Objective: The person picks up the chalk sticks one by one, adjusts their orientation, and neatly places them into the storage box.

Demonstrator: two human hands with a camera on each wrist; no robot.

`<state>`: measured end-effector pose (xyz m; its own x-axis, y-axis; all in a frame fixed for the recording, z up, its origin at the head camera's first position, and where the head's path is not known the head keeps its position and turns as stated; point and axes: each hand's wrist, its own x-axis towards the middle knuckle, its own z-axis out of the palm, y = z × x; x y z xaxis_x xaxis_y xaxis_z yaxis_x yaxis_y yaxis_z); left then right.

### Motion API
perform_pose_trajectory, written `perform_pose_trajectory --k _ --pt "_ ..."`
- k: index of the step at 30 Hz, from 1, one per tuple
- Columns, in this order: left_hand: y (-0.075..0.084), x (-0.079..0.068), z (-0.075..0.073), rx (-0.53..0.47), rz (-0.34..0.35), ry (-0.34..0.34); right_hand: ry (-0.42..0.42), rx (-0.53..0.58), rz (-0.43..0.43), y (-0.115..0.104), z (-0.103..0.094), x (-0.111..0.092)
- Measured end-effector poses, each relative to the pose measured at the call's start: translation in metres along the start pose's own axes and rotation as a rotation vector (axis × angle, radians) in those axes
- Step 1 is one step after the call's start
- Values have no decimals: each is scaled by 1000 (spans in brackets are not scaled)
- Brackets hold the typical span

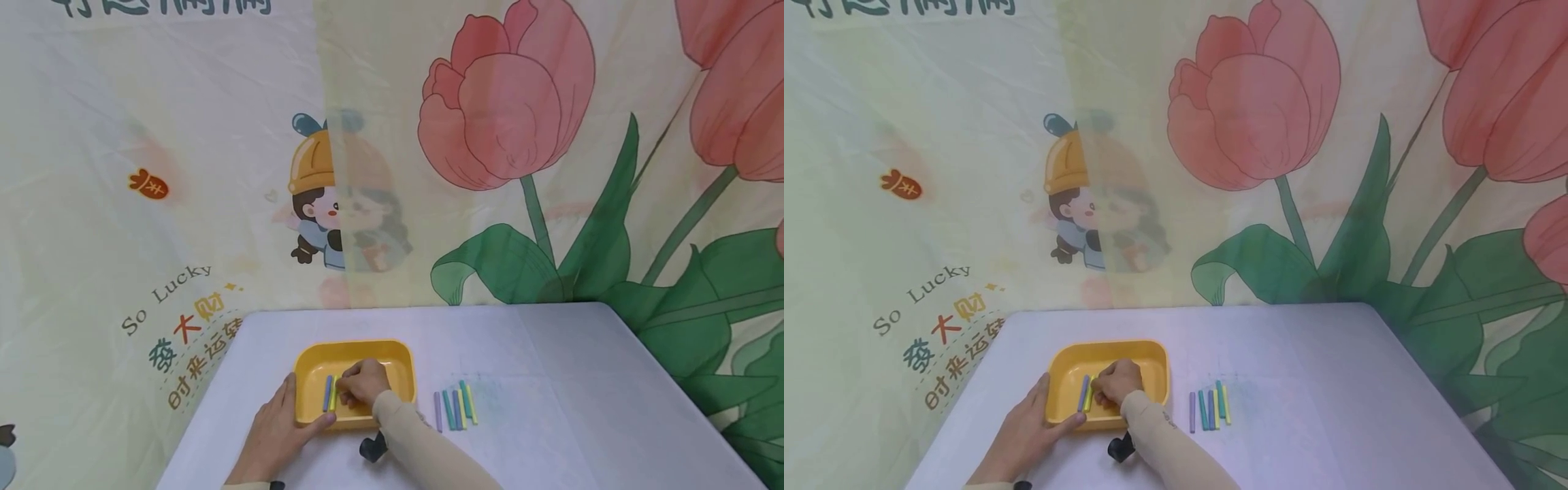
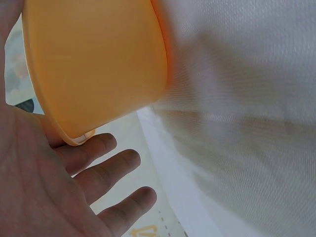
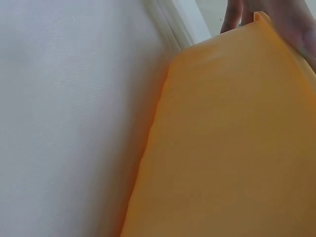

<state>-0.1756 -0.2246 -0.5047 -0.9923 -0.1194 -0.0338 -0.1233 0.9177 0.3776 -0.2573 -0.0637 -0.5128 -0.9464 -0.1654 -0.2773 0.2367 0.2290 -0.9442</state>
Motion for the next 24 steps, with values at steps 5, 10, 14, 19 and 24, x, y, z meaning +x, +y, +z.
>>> perform_pose_trajectory --k 5,10,14,19,24 --pt "-1 0 0 -6 0 0 -1 -4 8 1 -2 -1" --pt "-2 1 1 -12 12 10 -3 -10 -26 0 -6 -5" --pt "-4 2 2 -11 25 20 -9 -12 -68 -1 -12 -11" --pt "-5 2 3 -16 34 21 1 -18 -104 0 -17 -15" --pt "-6 2 5 -13 31 22 16 -68 -98 3 -22 -17"
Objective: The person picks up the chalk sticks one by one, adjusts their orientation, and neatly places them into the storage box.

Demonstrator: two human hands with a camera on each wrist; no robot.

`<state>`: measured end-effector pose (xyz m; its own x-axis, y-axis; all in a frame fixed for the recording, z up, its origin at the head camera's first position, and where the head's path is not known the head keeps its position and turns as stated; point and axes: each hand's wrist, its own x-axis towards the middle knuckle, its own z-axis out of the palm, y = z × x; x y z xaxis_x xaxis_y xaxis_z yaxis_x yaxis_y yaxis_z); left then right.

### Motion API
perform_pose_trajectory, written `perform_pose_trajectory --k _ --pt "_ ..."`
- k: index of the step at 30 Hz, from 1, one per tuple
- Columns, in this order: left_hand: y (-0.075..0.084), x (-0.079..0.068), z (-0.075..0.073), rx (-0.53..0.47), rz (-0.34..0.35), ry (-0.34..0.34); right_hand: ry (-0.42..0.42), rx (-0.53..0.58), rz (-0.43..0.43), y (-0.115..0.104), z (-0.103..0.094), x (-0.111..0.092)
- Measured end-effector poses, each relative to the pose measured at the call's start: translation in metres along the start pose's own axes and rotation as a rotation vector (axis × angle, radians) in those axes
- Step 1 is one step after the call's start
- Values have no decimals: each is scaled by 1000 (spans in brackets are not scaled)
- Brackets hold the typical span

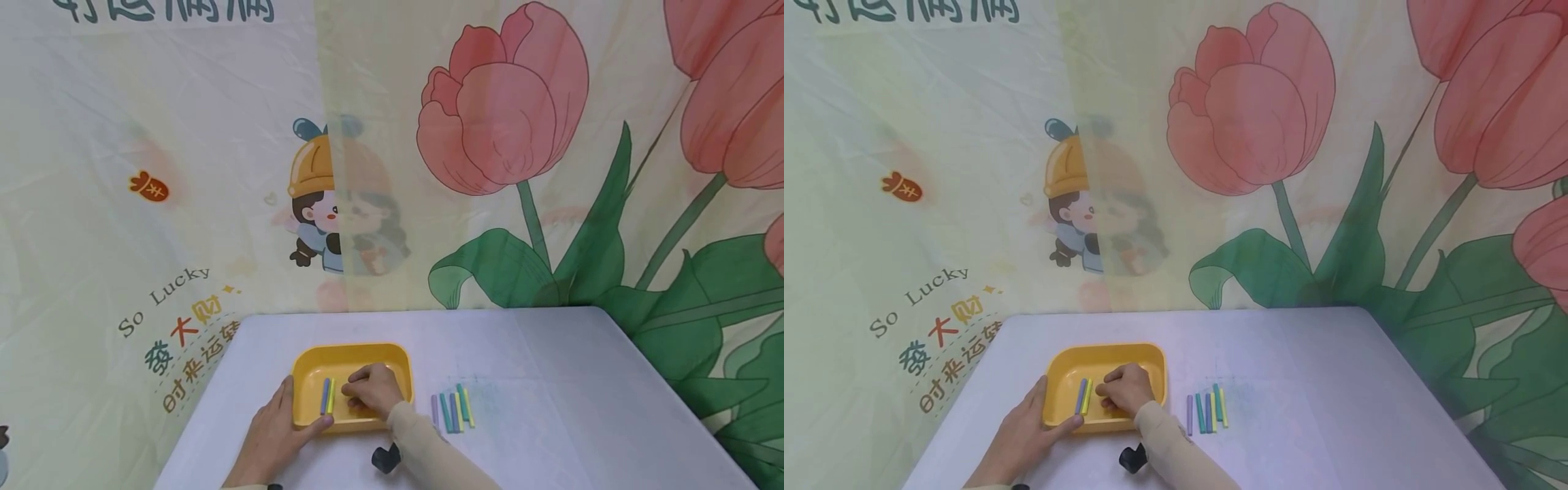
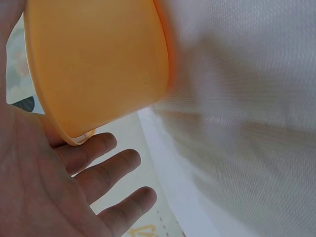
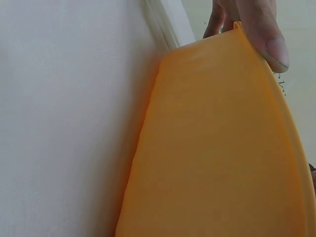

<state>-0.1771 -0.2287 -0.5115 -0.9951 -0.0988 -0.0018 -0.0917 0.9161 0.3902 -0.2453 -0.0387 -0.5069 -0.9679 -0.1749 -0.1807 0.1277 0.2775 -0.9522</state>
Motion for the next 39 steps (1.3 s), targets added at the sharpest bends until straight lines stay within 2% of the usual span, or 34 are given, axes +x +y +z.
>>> perform_pose_trajectory --k 12,25,33,39 --pt "1 0 0 -10 -7 6 15 -68 -44 4 -16 -7" --pt "2 0 0 -14 -19 -13 29 -113 -75 -5 -29 -17" --pt "3 1 -1 -10 -11 -6 31 -135 -144 -6 -49 -21" --pt "2 0 0 -24 -8 -9 34 -124 -183 -3 -70 -24"
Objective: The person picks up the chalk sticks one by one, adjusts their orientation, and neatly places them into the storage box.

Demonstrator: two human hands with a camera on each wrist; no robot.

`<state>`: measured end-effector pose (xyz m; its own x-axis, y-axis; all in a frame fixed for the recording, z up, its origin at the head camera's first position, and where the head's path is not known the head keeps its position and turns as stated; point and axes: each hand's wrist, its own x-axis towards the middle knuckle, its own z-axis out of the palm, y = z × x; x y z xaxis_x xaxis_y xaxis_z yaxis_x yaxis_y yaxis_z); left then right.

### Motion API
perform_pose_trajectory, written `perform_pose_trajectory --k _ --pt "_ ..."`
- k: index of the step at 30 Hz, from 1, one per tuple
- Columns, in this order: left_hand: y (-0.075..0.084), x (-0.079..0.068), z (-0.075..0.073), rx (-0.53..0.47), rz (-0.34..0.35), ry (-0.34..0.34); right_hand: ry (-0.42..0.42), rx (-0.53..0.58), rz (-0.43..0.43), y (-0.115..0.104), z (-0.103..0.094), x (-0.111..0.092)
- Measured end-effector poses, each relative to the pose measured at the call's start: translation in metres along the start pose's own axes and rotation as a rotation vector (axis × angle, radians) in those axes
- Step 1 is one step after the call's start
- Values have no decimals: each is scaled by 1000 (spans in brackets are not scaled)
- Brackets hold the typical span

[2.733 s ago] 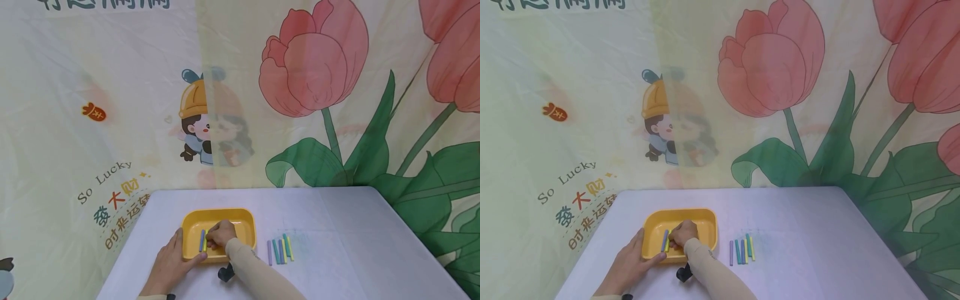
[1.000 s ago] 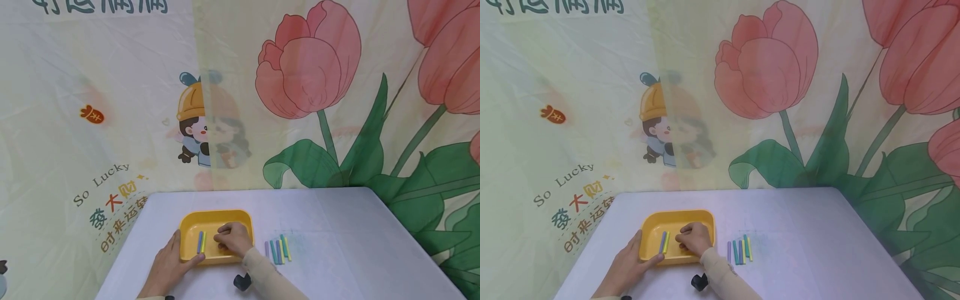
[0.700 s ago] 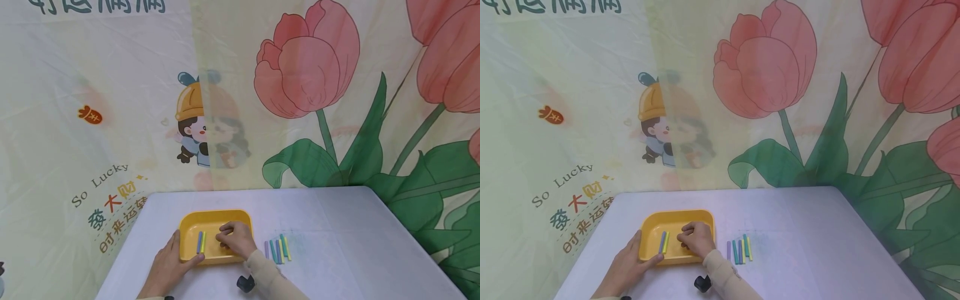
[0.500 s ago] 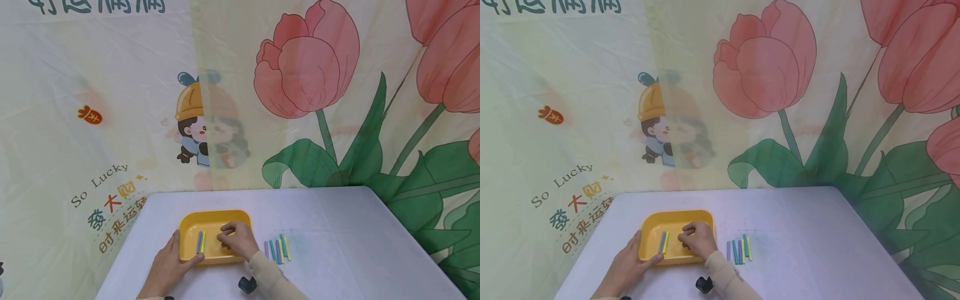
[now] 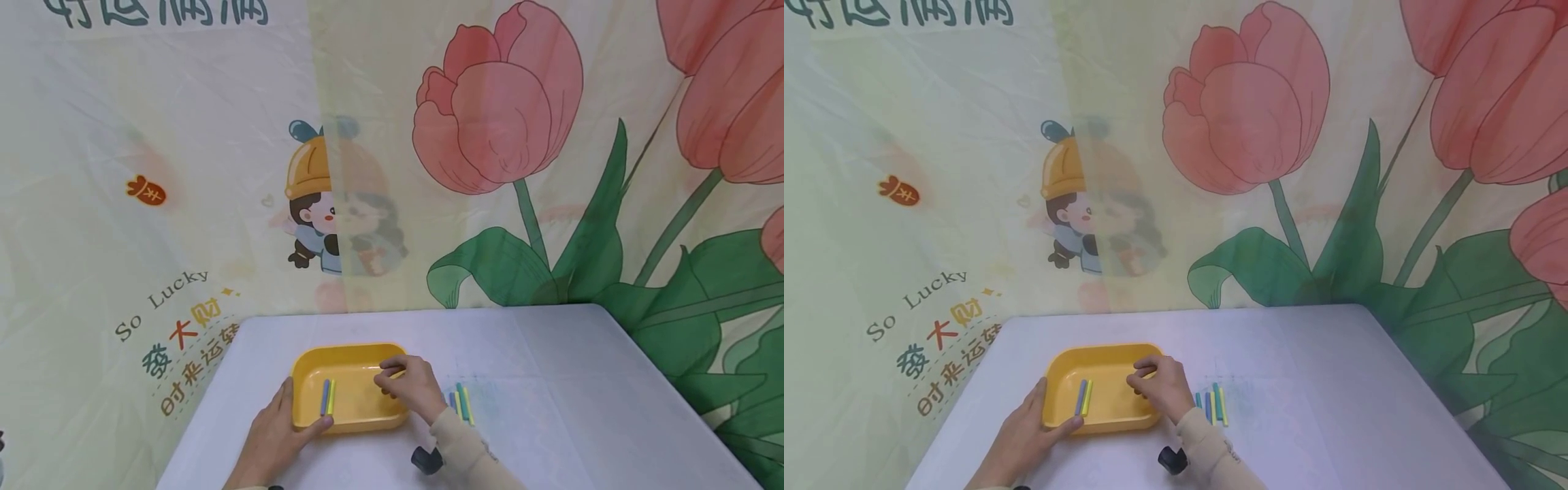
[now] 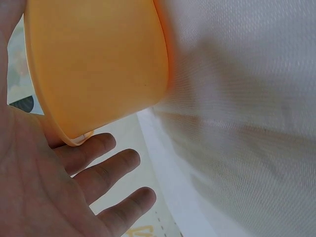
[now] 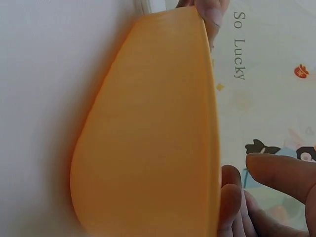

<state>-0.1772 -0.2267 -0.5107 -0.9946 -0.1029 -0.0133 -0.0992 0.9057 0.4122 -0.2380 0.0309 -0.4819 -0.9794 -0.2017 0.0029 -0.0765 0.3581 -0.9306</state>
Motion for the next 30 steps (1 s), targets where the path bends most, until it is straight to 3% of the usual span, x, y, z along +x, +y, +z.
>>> perform_pose_trajectory --k 10,18,25,30 --pt "3 -2 -2 5 2 -1 55 -42 36 7 -36 -8" --pt "2 -5 -1 -2 14 -3 152 -169 119 40 -63 -18" --pt "1 -6 -1 -16 3 -14 236 -267 246 60 -82 -23" --pt "2 -4 -2 -19 2 -8 283 -313 218 75 -96 -29"
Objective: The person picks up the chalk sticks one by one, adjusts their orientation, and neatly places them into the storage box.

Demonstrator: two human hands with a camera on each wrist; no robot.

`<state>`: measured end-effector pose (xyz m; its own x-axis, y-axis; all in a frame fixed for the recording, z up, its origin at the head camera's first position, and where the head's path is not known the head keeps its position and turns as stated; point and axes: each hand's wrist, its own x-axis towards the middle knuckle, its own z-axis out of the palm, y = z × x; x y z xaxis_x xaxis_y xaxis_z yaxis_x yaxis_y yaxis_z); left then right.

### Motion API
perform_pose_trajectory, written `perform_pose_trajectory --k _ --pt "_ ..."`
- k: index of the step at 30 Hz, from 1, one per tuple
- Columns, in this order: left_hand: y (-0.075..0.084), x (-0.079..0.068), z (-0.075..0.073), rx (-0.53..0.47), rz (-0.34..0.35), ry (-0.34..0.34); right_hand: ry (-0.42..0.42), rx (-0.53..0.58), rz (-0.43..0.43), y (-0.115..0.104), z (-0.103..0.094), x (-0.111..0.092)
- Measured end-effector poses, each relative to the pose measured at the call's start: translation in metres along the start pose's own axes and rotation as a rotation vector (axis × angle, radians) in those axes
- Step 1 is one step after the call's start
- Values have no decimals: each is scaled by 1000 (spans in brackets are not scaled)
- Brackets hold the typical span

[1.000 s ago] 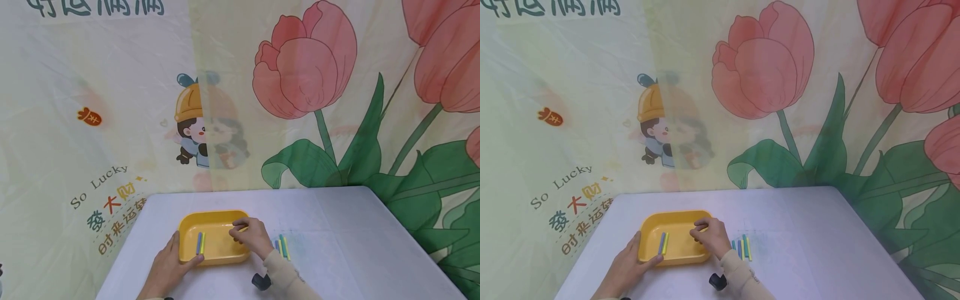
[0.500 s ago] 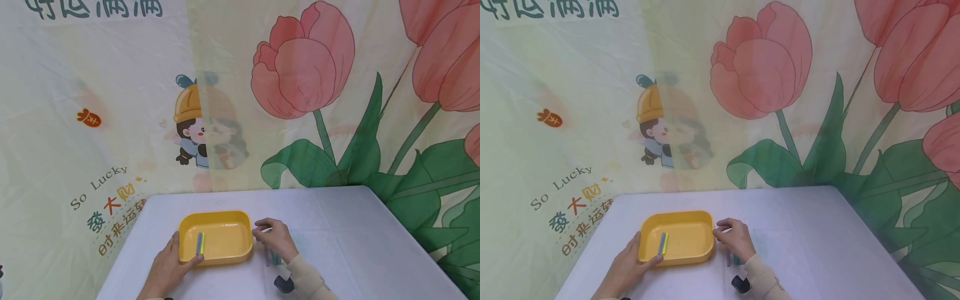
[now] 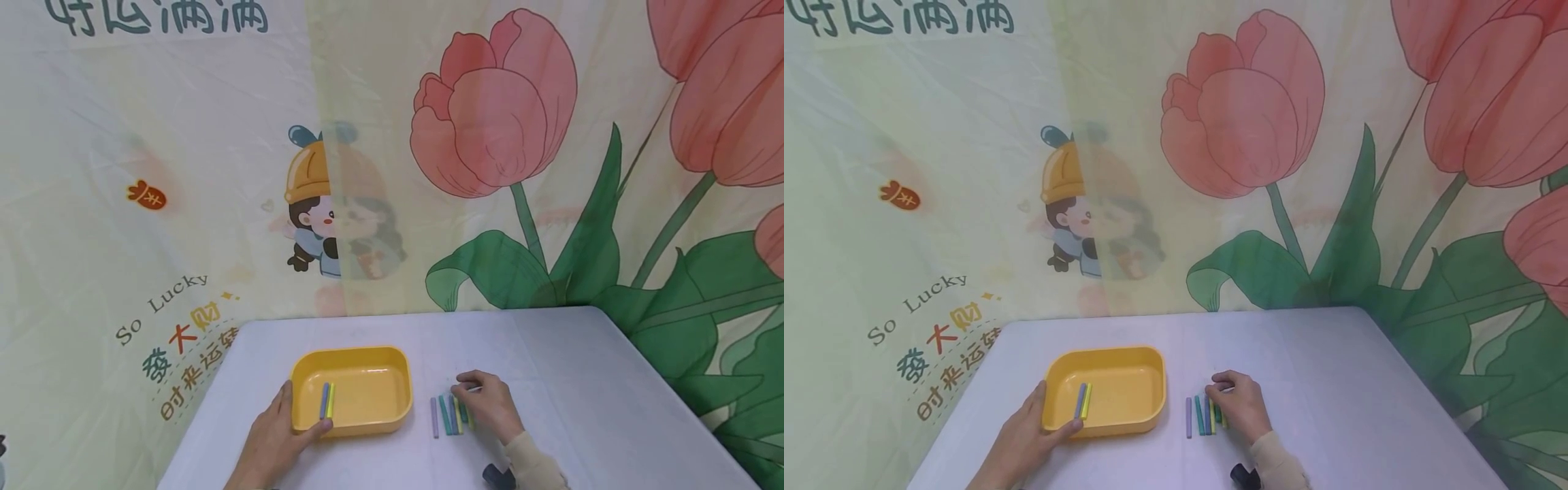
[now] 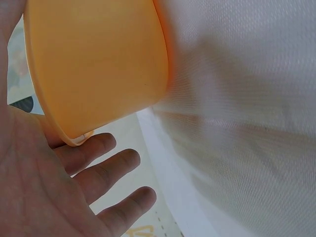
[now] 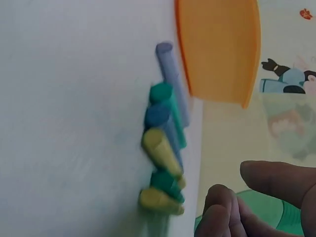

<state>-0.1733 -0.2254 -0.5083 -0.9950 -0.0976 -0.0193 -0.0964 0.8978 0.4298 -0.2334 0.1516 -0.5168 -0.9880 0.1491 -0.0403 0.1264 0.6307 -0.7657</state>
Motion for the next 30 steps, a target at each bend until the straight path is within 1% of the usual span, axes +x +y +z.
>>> perform_pose_trajectory --k 4,9,12,15,19,24,30 --pt "-1 2 1 6 -16 -8 -3 -33 -16 11 -6 0" --pt "-2 5 2 9 -34 -22 -56 -94 14 17 -7 -1" --pt "-2 5 3 9 -28 -21 -66 -116 19 19 -6 -2" --pt "-1 4 2 9 -20 -21 -58 -133 19 20 -4 -1" --pt "-1 4 1 10 -12 -17 -45 -170 38 17 -2 -1" --pt "-1 6 1 17 -11 -1 -34 -196 55 8 0 -3" --pt "-1 4 1 8 -8 -11 -22 -213 56 5 3 -5"
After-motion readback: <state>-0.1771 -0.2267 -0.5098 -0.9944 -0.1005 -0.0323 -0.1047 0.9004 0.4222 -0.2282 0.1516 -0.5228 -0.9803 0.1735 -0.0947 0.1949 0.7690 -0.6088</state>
